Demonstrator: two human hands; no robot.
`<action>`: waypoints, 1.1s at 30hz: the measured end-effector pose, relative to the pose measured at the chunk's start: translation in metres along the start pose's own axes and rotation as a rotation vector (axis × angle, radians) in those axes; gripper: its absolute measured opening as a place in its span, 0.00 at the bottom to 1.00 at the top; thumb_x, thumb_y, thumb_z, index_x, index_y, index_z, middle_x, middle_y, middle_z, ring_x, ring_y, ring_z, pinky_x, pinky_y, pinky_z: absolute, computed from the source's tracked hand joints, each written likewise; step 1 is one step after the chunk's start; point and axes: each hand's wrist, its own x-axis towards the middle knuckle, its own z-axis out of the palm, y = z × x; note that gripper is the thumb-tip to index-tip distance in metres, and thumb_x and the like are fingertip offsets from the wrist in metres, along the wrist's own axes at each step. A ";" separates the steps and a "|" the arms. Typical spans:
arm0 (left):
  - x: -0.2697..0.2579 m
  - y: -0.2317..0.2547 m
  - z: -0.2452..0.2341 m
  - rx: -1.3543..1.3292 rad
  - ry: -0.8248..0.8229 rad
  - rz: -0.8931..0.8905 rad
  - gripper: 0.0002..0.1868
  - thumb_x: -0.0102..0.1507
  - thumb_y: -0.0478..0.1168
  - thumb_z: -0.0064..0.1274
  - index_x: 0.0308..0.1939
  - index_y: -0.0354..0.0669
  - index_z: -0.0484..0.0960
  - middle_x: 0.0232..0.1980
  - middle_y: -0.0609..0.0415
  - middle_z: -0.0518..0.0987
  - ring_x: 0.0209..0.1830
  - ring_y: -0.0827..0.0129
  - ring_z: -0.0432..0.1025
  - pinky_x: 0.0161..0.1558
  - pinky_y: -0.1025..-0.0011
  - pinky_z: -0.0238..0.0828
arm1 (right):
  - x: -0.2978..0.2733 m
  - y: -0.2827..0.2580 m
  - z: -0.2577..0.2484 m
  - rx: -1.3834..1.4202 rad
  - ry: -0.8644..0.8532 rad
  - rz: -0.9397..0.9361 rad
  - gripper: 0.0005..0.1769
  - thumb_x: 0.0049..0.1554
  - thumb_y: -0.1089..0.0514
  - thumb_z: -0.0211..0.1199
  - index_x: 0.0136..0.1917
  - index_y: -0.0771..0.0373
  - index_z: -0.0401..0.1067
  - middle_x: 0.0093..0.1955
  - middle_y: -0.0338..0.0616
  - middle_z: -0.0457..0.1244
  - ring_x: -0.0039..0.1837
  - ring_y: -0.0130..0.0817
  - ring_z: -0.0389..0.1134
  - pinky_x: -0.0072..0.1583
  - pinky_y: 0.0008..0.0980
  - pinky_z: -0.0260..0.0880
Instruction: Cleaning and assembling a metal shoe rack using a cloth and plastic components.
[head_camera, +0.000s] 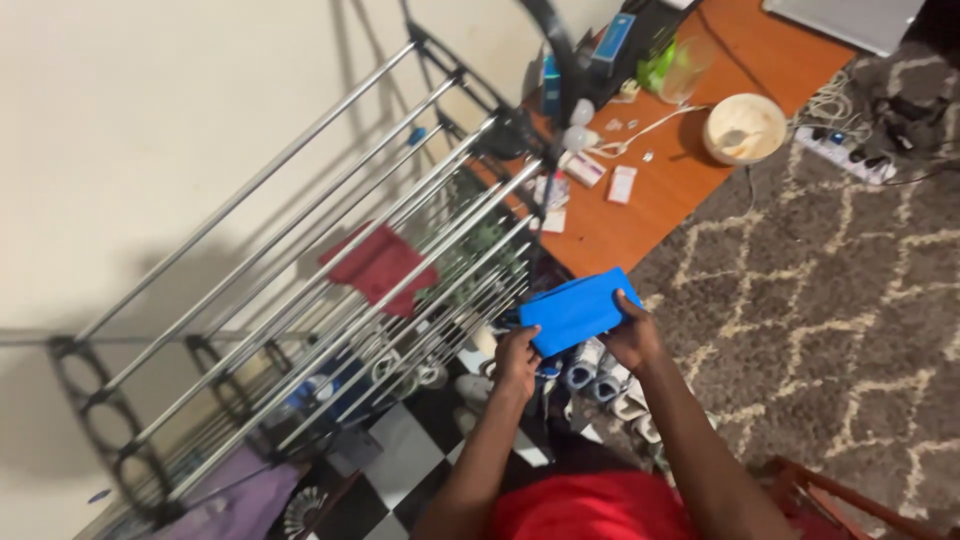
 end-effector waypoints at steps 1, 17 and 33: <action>0.016 -0.009 0.008 -0.028 -0.030 -0.033 0.19 0.58 0.39 0.63 0.51 0.41 0.78 0.48 0.52 0.78 0.46 0.63 0.73 0.49 0.63 0.67 | 0.018 -0.003 -0.027 0.051 -0.015 0.010 0.36 0.56 0.46 0.66 0.72 0.60 0.62 0.68 0.49 0.61 0.69 0.48 0.59 0.70 0.55 0.56; 0.113 -0.036 0.136 0.244 0.223 -0.096 0.20 0.63 0.38 0.57 0.60 0.49 0.81 0.49 0.56 0.79 0.47 0.66 0.71 0.44 0.63 0.66 | 0.136 -0.076 -0.112 -0.111 0.327 -0.085 0.24 0.63 0.48 0.61 0.68 0.59 0.66 0.61 0.45 0.63 0.63 0.40 0.63 0.66 0.48 0.64; 0.067 -0.073 0.021 -0.165 0.234 -0.144 0.22 0.67 0.49 0.57 0.61 0.42 0.78 0.52 0.54 0.77 0.52 0.66 0.75 0.56 0.67 0.73 | 0.063 -0.034 -0.050 -0.494 0.518 -0.606 0.32 0.64 0.44 0.62 0.72 0.61 0.55 0.62 0.45 0.61 0.63 0.32 0.62 0.64 0.35 0.62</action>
